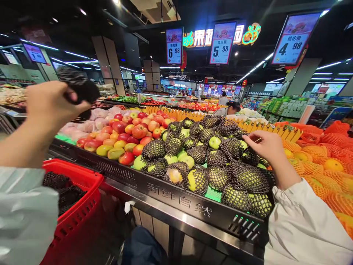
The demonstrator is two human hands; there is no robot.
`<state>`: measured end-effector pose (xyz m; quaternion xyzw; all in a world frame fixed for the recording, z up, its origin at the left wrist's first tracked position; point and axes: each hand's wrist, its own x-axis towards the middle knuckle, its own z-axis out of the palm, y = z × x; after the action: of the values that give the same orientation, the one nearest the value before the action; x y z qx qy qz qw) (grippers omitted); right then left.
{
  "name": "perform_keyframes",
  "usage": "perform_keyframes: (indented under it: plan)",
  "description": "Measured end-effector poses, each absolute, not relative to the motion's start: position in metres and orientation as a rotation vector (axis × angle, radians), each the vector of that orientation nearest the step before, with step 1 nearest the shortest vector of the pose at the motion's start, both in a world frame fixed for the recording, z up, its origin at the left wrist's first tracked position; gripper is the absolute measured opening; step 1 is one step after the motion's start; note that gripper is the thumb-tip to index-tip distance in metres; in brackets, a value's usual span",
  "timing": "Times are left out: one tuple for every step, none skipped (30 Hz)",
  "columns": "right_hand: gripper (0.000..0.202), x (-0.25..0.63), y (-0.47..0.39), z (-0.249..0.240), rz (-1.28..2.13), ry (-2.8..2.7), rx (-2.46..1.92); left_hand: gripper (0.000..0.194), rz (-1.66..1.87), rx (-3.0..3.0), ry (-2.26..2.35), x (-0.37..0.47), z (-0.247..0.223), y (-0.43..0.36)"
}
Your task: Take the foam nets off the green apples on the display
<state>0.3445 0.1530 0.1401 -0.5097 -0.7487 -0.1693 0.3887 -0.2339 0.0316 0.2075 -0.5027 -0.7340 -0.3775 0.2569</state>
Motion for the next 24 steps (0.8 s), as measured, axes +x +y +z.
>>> perform_keyframes:
  plan:
    - [0.034, 0.341, 0.150, 0.146, -0.450, -1.898, -1.294, 0.033, -0.996, -1.325, -1.883, -0.225, 0.214, 0.048]
    - [0.033, 0.337, 0.147, 0.152, -0.470, -1.892, -1.283, 0.028, -1.000, -1.351, -1.791, -0.213, 0.221, 0.067]
    - [0.032, 0.332, 0.144, 0.158, -0.484, -1.888, -1.264, 0.022, -1.032, -1.400, -1.706, -0.198, 0.227, 0.088]
    - [0.032, 0.326, 0.143, 0.162, -0.485, -1.882, -1.236, 0.016, -1.097, -1.438, -1.620, -0.179, 0.232, 0.110]
    - [0.031, 0.319, 0.144, 0.166, -0.472, -1.868, -1.201, 0.014, -1.152, -1.501, -1.547, -0.158, 0.235, 0.133]
    - [0.031, 0.311, 0.146, 0.167, -0.452, -1.844, -1.163, 0.013, -1.213, -1.571, -1.481, -0.133, 0.234, 0.154]
    - [0.031, 0.304, 0.149, 0.166, -0.436, -1.809, -1.127, 0.014, -1.284, -1.628, -1.448, -0.108, 0.230, 0.175]
    - [0.031, 0.297, 0.153, 0.163, -0.427, -1.774, -1.097, 0.015, -1.372, -1.655, -1.446, -0.081, 0.221, 0.194]
    - [0.031, 0.291, 0.157, 0.159, -0.432, -1.755, -1.077, 0.013, -1.449, -1.708, -1.431, -0.055, 0.209, 0.211]
    - [0.031, 0.288, 0.161, 0.153, -0.437, -1.759, -1.063, 0.011, -1.513, -1.778, -1.416, -0.031, 0.193, 0.225]
    - [0.029, 0.287, 0.164, 0.147, -0.429, -1.806, -1.054, 0.008, -1.528, -1.891, -1.420, -0.009, 0.176, 0.237]
    - [0.028, 0.288, 0.167, 0.141, -0.408, -1.858, -1.035, 0.007, -1.461, -2.050, -1.465, 0.008, 0.158, 0.246]
    - [0.027, 0.292, 0.169, 0.136, -0.383, -1.858, -1.009, 0.008, -1.300, -2.247, -1.519, 0.021, 0.142, 0.254]
    - [0.028, 0.297, 0.172, 0.132, -0.371, -1.809, -0.991, 0.012, -1.094, -2.410, -1.580, 0.030, 0.128, 0.259]
    - [0.029, 0.304, 0.174, 0.130, -0.365, -1.748, -0.989, 0.017, -1.011, -2.468, -1.605, 0.036, 0.117, 0.263]
    - [0.030, 0.311, 0.177, 0.128, -0.378, -1.666, -0.997, 0.021, -0.957, -2.498, -1.626, 0.038, 0.111, 0.266]
    - [0.029, 0.318, 0.181, 0.127, -0.396, -1.610, -1.004, 0.024, -0.921, -2.514, -1.638, 0.038, 0.110, 0.266]
    - [0.028, 0.323, 0.186, 0.127, -0.401, -1.569, -1.028, 0.026, -0.895, -2.525, -1.637, 0.037, 0.112, 0.265]
    - [0.027, 0.328, 0.191, 0.127, -0.376, -1.552, -1.055, 0.029, -0.856, -2.536, -1.636, 0.035, 0.119, 0.263]
    - [0.027, 0.331, 0.195, 0.126, -0.359, -1.536, -1.073, 0.031, -0.811, -2.540, -1.645, 0.032, 0.128, 0.259]
    - [0.027, 0.333, 0.199, 0.126, -0.340, -1.529, -1.089, 0.034, -0.755, -2.547, -1.660, 0.030, 0.139, 0.254]
    - [0.027, 0.334, 0.202, 0.125, -0.324, -1.518, -1.099, 0.036, -0.702, -2.554, -1.680, 0.026, 0.152, 0.248]
    - [0.027, 0.335, 0.204, 0.123, -0.315, -1.509, -1.106, 0.037, -0.663, -2.561, -1.700, 0.023, 0.165, 0.240]
    - [0.027, 0.336, 0.206, 0.122, -0.309, -1.507, -1.113, 0.038, -0.643, -2.571, -1.705, 0.018, 0.178, 0.232]
